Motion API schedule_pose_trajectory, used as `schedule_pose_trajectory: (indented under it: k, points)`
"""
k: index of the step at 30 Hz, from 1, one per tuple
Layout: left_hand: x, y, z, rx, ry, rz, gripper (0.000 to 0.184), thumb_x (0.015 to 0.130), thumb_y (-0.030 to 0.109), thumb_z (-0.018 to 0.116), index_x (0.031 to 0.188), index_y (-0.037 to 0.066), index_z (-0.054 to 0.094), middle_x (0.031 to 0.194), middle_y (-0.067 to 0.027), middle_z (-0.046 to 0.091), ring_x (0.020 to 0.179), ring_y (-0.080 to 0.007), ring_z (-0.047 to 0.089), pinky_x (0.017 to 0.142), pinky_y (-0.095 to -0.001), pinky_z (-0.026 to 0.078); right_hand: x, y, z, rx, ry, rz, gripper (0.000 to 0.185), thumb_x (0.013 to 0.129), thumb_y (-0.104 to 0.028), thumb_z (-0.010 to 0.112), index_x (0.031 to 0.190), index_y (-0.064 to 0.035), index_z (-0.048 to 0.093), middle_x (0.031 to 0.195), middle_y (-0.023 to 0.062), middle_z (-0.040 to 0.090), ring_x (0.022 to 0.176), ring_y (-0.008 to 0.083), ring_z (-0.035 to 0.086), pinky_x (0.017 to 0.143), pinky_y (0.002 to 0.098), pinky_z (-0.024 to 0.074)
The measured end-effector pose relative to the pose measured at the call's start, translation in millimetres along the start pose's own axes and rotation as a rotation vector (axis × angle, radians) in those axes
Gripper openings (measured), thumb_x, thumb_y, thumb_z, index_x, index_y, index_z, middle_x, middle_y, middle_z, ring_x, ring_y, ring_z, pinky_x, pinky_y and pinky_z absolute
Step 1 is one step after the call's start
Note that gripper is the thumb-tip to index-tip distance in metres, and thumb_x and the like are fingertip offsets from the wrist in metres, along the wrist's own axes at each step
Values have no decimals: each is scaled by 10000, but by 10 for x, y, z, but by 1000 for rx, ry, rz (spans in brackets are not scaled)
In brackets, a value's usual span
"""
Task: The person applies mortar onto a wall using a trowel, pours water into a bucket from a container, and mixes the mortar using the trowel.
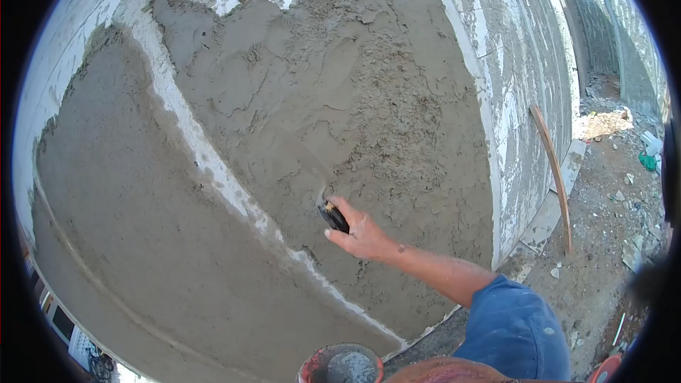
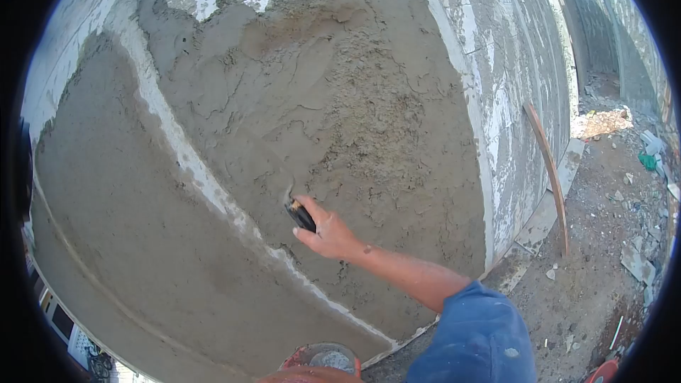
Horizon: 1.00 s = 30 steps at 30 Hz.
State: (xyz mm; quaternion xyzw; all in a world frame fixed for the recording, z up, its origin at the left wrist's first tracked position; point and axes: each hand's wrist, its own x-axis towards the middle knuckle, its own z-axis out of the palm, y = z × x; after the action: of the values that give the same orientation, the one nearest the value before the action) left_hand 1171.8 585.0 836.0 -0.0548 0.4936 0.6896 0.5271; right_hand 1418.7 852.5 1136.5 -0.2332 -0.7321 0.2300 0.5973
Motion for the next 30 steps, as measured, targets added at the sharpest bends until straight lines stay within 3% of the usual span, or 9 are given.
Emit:
schedule_pose_trajectory:
  k: [1, 4, 8, 12, 15, 21, 25, 26, 30]
  points:
    - [-12, -42, -22, 1, -10, 14, 210, 804, 25, 507, 970, -104, 499, 808, -250, 616, 661, -394, 659, 588, -521, 583, -454, 33, 61, 68, -211, 148, 589, 841, -211, 646, 1389, -143, 441, 1086, 205, 641, 977, 351, 654, 859, 439, 491]
    - [-217, -111, -88, 44, -56, 54, 204, 805, 26, 508, 962, -104, 497, 796, -251, 614, 658, -394, 658, 586, -521, 582, -1388, 238, 12, -336, -696, 169, 509, 811, -223, 662, 1305, -182, 548, 1042, 157, 689, 956, 351, 671, 816, 477, 501]
    - [-893, -15, 254, 372, -116, 113, 124, 819, 64, 556, 884, -41, 539, 709, -150, 580, 559, -287, 610, 506, -400, 508, -1925, -78, -108, -615, -991, 159, 394, 802, -280, 715, 1182, -196, 657, 877, 122, 718, 866, 340, 695, 765, 472, 528]
    - [-1054, -26, 245, 352, -207, 192, 224, 804, 6, 584, 1016, -45, 531, 827, -140, 617, 599, -253, 632, 547, -362, 553, -2320, -95, 142, -837, -1086, 178, 418, 834, -276, 726, 1229, -155, 664, 940, 104, 738, 921, 312, 699, 828, 431, 549]
    - [-1167, -73, 211, 436, -259, 248, 335, 804, -3, 577, 1130, -39, 507, 915, -124, 625, 622, -227, 645, 546, -330, 576, -2699, -129, 249, -672, -1156, 213, 454, 844, -250, 728, 1265, -104, 642, 989, 126, 732, 933, 283, 707, 831, 402, 540]
    - [-1180, -279, -221, 467, -255, 180, 428, 809, 2, 573, 1222, -4, 461, 944, -113, 630, 638, -205, 657, 497, -290, 571, -3113, -506, 531, -150, -1375, 1025, 489, 904, -255, 679, 1334, -42, 585, 901, 140, 686, 661, 178, 619, 592, 339, 490]
    - [-1339, -279, -368, 465, -206, 166, 424, 815, 6, 568, 1226, 4, 462, 956, -119, 635, 633, -210, 661, 494, -291, 574, -3382, -575, 582, 56, -1287, 1134, 618, 894, -302, 662, 1404, 8, 499, 657, 62, 583, 495, 134, 506, 511, 341, 416]
    - [-1385, -259, -427, 466, -188, 160, 400, 815, 5, 567, 1204, -10, 473, 955, -125, 638, 629, -215, 661, 493, -289, 572, -3478, -549, 582, 112, -1275, 1182, 592, 905, -279, 689, 1396, -2, 508, 649, 13, 564, 483, 83, 478, 486, 268, 372]
    - [-1419, -259, -619, 369, -178, 117, 306, 813, 5, 568, 1107, -61, 517, 921, -151, 646, 609, -241, 659, 494, -304, 565, -3588, -700, 451, 310, -1134, 1307, 495, 901, -182, 602, 1349, 14, 532, 650, 12, 562, 486, 65, 491, 467, 262, 388]
